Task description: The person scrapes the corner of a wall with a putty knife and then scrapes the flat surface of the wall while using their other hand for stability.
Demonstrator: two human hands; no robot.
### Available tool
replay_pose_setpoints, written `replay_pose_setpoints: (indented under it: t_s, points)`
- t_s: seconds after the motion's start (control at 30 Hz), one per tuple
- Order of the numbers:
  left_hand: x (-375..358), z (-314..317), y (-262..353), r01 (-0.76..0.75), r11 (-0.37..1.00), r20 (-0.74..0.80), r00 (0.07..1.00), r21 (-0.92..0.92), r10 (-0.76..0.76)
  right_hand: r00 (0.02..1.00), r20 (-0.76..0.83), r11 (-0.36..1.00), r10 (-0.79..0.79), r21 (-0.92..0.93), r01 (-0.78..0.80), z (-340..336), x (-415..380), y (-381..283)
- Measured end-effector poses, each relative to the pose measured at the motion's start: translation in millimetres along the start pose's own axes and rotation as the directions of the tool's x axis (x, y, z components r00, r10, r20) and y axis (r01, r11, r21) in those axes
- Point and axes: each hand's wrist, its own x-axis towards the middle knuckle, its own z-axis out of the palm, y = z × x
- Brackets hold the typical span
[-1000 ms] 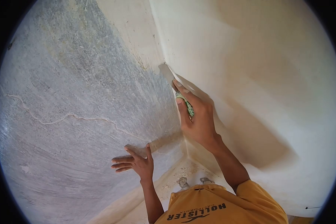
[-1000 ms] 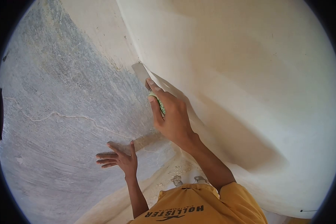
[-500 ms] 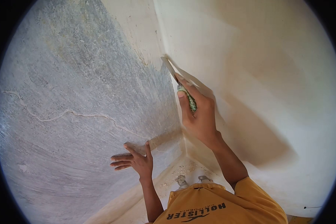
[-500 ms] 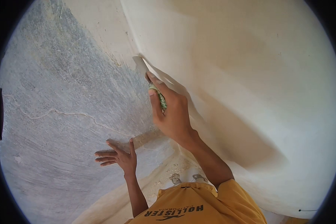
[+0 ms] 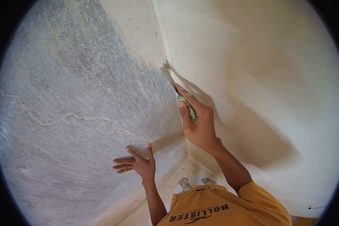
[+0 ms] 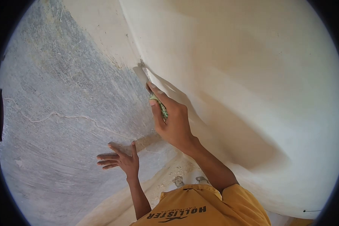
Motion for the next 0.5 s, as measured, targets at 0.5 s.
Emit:
replay_pose_setpoints:
  t_s: [0.5]
  points:
    - [-4, -2, -1, -0.005, 0.999, 0.001, 1.0, -0.033, 0.005, 0.998, 0.003, 0.998, -0.061, 0.021, 0.061, -6, 6, 3]
